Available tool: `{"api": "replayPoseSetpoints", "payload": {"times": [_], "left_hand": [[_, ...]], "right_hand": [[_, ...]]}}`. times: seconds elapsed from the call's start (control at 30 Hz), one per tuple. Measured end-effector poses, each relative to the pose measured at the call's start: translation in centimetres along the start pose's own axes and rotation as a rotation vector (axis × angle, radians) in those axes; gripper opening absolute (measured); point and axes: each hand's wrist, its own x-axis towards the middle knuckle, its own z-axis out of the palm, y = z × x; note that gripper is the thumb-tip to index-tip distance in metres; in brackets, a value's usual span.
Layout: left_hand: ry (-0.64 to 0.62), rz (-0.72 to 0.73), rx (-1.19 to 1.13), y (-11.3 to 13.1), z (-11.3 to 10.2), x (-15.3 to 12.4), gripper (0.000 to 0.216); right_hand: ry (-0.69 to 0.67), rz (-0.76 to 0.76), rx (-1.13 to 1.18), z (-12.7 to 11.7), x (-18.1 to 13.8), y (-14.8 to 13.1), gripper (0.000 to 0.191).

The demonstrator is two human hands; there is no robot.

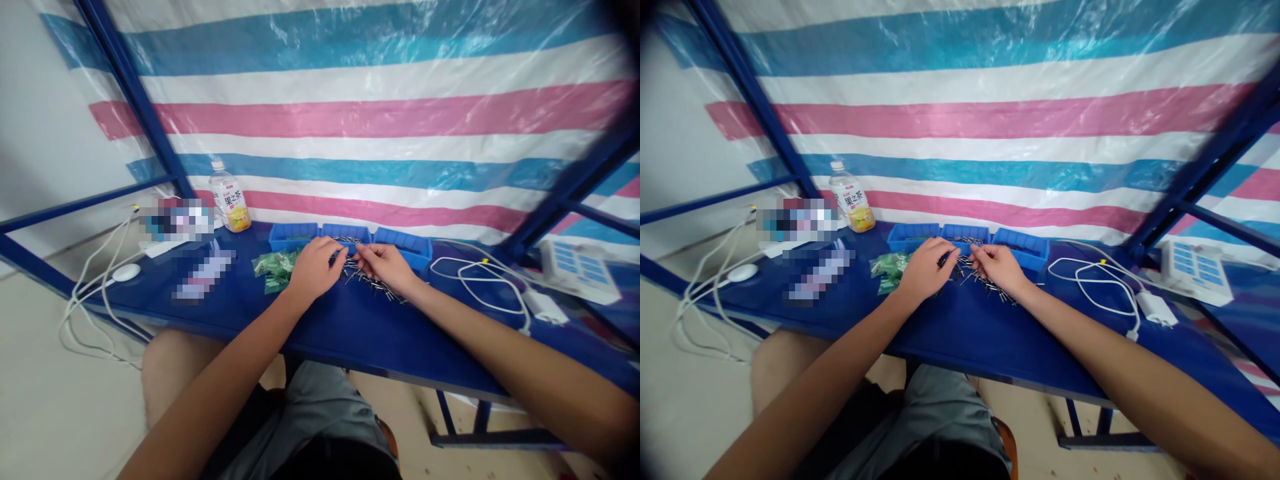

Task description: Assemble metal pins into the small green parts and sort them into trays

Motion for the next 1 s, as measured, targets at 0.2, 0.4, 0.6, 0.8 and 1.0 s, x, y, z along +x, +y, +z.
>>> {"api": "replayPoseSetpoints", "payload": {"times": [0.2,0.4,0.6,0.8,1.0], "left_hand": [[-0.063,-0.079,0.262,-1.4,-2.8,0.6,0.023],[-0.219,-0.383,0.494,-2.6,-6.9,-0.4,0.064],[-0.401,-0.444,0.461,-4.8,-7.2,-1.1,0.047],[-0.29,-0.427,0.428,-5.3,-7.3,-0.9,0.033],[-0.166,-0.174,-0.011,-2.2,-7.0,1.4,0.03]], "right_hand": [[-0.023,-0.381,-0.516,-0.1,-2.8,-1.2,0.053],[-0.065,-0.476,-0.599,0.0,-3.0,-1.7,0.052],[-0.054,-0.466,-0.596,-0.2,-3.0,-1.5,0.05],[-0.049,-0.481,-0.592,-0.3,-3.2,-1.4,0.051],[-0.007,-0.323,-0.286,-0.1,-2.8,-0.6,0.036]]}}
